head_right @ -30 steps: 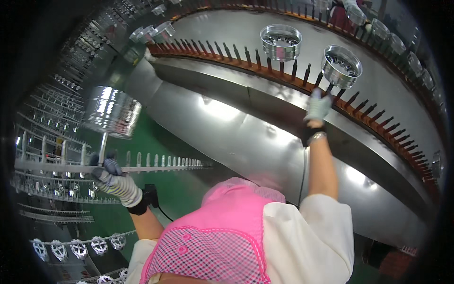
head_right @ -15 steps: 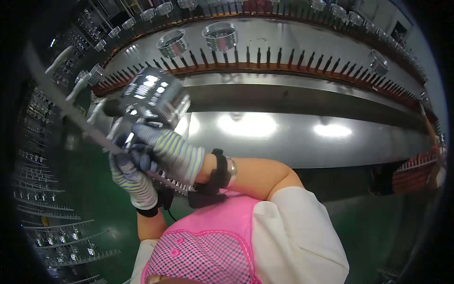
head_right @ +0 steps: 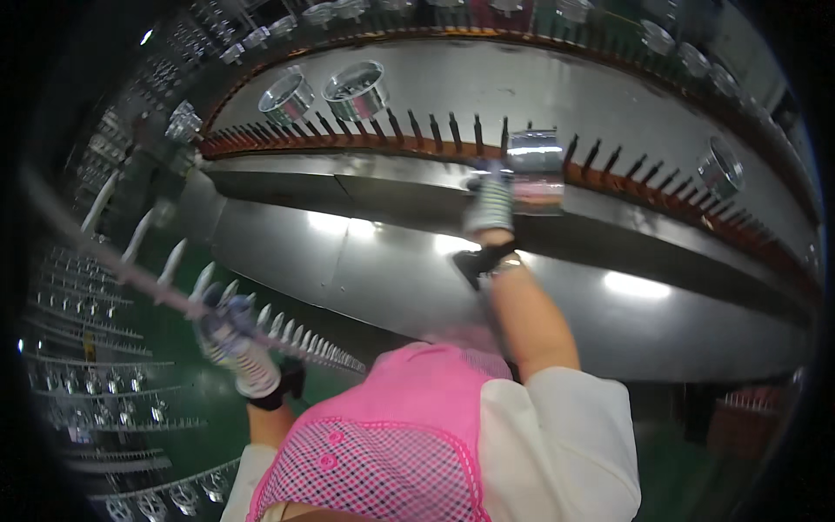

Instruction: Loading metallic wheel rims or hubcaps onto a rotating industrial conveyor system.

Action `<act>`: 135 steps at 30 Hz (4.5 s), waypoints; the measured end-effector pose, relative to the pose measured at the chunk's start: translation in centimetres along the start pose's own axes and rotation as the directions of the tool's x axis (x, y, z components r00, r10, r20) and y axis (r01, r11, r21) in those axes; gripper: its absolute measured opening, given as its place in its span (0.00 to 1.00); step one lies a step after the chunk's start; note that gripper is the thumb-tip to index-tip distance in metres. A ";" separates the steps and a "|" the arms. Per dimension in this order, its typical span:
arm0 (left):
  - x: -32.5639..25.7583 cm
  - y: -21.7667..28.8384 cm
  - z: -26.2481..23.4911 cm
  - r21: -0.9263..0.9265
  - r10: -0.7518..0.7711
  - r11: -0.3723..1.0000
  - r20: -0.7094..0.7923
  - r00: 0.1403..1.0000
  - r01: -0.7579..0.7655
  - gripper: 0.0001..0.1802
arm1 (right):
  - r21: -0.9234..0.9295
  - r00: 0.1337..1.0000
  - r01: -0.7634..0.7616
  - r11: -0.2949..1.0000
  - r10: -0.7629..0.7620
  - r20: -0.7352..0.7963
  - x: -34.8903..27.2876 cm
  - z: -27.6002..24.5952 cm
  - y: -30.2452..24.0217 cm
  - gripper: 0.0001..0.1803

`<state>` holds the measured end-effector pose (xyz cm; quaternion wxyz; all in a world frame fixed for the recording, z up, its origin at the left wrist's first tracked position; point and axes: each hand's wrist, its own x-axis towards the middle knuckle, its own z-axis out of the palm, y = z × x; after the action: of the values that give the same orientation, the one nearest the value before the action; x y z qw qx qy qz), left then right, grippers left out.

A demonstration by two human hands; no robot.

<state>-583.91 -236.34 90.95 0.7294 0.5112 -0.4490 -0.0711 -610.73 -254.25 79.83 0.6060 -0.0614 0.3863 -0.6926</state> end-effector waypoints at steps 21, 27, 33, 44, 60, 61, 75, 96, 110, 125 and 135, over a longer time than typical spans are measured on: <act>-8.6 12.6 -10.8 0.282 0.217 0.957 -0.561 0.799 -0.062 0.21 | -0.532 0.625 0.695 -0.484 0.041 0.780 25.7 -1.0 4.2 0.31; -7.9 15.7 -16.4 0.265 0.230 0.960 -0.565 0.792 -0.090 0.27 | -0.544 0.486 0.681 -0.491 -0.254 0.836 19.6 4.7 5.6 0.33; -8.7 15.0 -23.0 0.309 0.302 0.945 -0.690 0.658 -0.109 0.28 | -0.460 0.397 0.869 -0.181 -0.297 0.868 10.2 5.7 17.4 0.34; -8.5 18.8 -21.5 0.368 0.341 0.927 -0.755 0.560 -0.070 0.30 | -0.384 -0.715 0.393 0.835 0.540 0.443 -30.9 2.1 36.0 0.32; -31.7 51.9 -22.9 0.819 0.699 0.567 -0.536 0.473 0.088 0.47 | -0.405 -0.983 -0.184 0.896 -0.165 0.081 -65.6 -8.9 12.6 0.11; -34.9 52.0 -22.6 0.798 0.681 0.583 -0.584 0.442 0.156 0.48 | -0.628 -0.999 -0.016 0.778 0.013 0.041 -68.9 -8.3 9.8 0.09; -57.3 43.5 -17.5 0.480 0.517 0.793 -0.856 0.001 0.375 0.37 | -0.730 -0.990 -0.141 0.668 -0.073 0.125 -92.9 -7.4 -2.6 0.13; -46.0 35.3 -26.2 0.466 0.405 0.749 -0.884 0.231 0.471 0.31 | -0.110 -0.889 -0.428 0.897 -0.396 0.232 -85.8 -9.0 3.2 0.35; -23.0 26.8 -59.9 0.571 0.565 0.809 -0.821 0.086 0.141 0.16 | -0.568 -0.260 0.634 0.525 0.836 0.483 -41.0 9.6 41.8 0.22; -16.2 36.1 -65.7 0.866 0.874 0.255 -0.396 0.281 0.430 0.17 | -0.538 -0.123 0.740 0.404 0.868 0.482 -38.8 9.9 44.2 0.20; -15.4 18.0 -52.6 -0.050 0.284 0.890 -0.718 0.636 -0.453 0.16 | -0.544 -0.084 0.839 0.021 0.992 -0.092 -41.0 -0.2 49.6 0.25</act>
<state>-561.02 -183.43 92.66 0.8949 0.3105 -0.2270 0.2262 -560.97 -216.22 65.18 0.4914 -0.7981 0.1102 0.3308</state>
